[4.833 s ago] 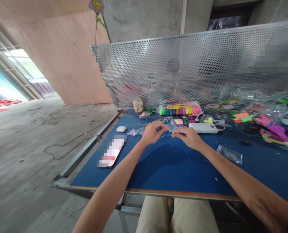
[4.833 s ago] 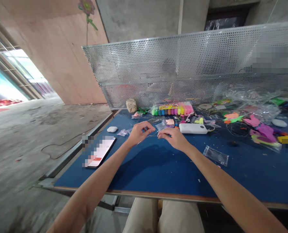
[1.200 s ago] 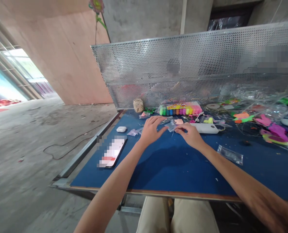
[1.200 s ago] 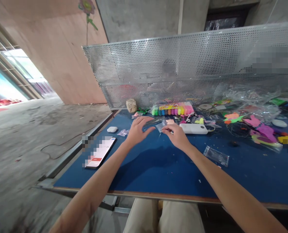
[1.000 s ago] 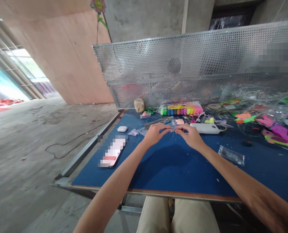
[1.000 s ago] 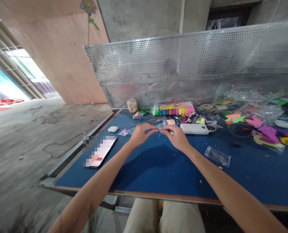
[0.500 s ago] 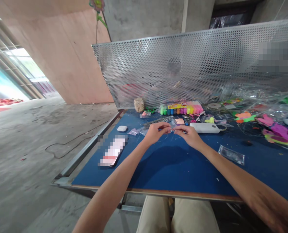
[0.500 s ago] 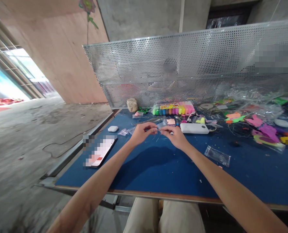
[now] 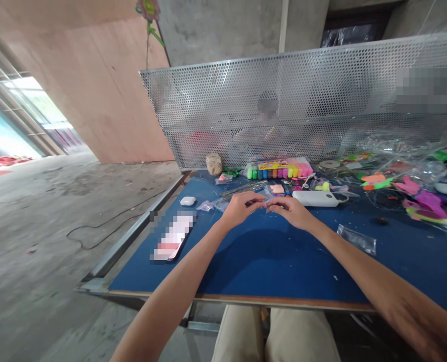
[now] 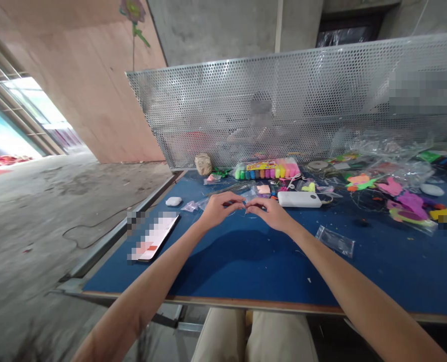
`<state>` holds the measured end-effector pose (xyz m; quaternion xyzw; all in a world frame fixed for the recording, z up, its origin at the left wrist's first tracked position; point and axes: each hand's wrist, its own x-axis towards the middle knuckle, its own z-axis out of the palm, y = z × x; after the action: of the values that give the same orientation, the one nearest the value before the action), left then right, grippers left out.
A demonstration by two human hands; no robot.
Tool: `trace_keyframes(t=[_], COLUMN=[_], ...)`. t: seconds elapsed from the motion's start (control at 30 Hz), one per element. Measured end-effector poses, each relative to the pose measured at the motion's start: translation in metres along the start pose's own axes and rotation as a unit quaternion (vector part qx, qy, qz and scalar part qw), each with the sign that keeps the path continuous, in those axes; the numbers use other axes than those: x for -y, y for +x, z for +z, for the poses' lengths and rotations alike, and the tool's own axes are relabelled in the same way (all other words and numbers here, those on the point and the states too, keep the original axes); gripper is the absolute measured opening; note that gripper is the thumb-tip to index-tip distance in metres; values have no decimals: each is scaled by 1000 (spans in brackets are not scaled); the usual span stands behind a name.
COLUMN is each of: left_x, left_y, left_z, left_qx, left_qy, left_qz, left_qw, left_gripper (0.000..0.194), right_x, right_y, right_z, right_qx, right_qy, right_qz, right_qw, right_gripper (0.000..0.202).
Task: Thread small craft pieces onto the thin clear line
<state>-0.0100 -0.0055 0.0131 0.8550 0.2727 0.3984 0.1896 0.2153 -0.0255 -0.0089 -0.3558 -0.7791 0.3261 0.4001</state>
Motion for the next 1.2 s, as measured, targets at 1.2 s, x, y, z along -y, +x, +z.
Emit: trace_keyframes(t=[1.2], left_x=[-15], left_y=[-4], left_z=[0], left_qx=[80], left_qy=[119], left_qz=[-13], left_qw=[990], left_gripper=[35], right_x=[-3], right_y=[1], right_z=[16], right_qx=[2], right_qy=[-31], right_qz=[30], right_qw=[999], right_gripper=[28])
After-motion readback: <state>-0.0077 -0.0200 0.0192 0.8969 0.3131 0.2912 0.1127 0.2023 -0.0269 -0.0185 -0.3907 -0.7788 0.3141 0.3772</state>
